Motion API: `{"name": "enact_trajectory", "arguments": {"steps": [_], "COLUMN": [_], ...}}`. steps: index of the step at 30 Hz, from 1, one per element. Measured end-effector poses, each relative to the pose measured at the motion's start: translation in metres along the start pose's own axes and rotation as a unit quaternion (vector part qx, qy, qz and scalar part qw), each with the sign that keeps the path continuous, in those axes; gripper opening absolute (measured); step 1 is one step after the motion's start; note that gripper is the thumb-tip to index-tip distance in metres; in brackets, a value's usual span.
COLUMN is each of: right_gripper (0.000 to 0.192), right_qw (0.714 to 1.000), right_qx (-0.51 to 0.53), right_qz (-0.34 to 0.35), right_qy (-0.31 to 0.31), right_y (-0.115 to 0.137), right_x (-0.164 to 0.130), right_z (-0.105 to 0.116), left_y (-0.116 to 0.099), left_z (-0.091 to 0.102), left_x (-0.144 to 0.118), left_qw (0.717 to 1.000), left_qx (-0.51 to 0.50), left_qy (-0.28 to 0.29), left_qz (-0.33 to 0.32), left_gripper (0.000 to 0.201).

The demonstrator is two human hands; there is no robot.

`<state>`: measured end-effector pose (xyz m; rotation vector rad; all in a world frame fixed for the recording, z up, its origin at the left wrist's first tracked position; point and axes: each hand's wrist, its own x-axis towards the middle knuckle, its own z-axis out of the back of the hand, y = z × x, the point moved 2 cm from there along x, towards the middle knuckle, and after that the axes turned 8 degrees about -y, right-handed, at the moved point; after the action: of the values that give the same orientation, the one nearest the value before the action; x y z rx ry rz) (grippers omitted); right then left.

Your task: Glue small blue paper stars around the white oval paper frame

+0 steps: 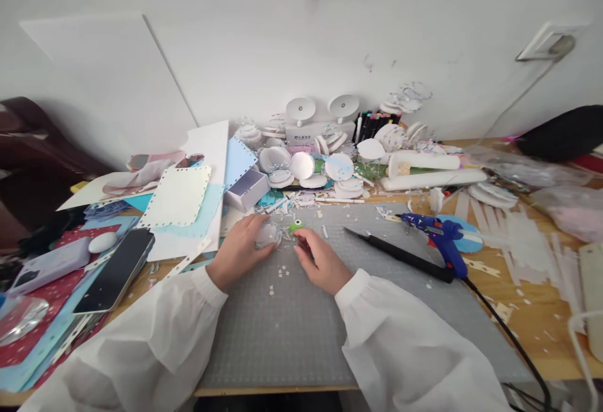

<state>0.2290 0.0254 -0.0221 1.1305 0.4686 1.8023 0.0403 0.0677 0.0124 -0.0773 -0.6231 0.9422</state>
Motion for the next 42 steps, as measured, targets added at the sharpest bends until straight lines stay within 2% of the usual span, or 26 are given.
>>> {"name": "enact_trajectory", "arguments": {"steps": [6,10,14,20,30,33,37,42], "right_gripper": [0.026,0.03,0.029,0.029,0.028,0.031,0.031,0.027], "right_qw": [0.994,0.983,0.97,0.958,0.952,0.952,0.952,0.954], "right_qx": [0.066,0.123,0.176,0.219,0.241,0.244,0.245,0.243], "right_qz": [-0.079,-0.133,-0.168,-0.183,-0.166,-0.16,-0.159,-0.162], "right_qy": [-0.02,-0.03,-0.021,-0.04,-0.083,-0.093,-0.09,-0.074], "right_y": [-0.009,-0.013,-0.011,-0.007,-0.009,-0.008,-0.006,-0.005], "right_x": [0.003,0.006,0.007,0.011,0.013,0.013,0.013,0.011], "right_z": [0.003,0.004,0.004,0.006,0.009,0.013,0.017,0.016], "left_y": [-0.009,-0.014,-0.02,-0.035,-0.06,-0.059,-0.046,-0.032], "left_z": [0.046,0.064,0.068,0.079,0.1,0.105,0.107,0.084], "left_x": [-0.014,-0.035,-0.049,-0.055,-0.068,-0.069,-0.071,-0.079], "left_qw": [0.988,0.981,0.981,0.984,0.985,0.985,0.983,0.971], "left_qx": [-0.147,-0.187,-0.183,-0.156,-0.155,-0.151,-0.153,-0.201], "left_qy": [-0.03,0.021,0.061,0.085,0.07,0.077,0.095,0.128], "left_qz": [0.033,0.046,0.035,0.009,-0.036,-0.043,-0.044,-0.027], "left_gripper": [0.048,0.053,0.06,0.07,0.072,0.072,0.073,0.074]}}
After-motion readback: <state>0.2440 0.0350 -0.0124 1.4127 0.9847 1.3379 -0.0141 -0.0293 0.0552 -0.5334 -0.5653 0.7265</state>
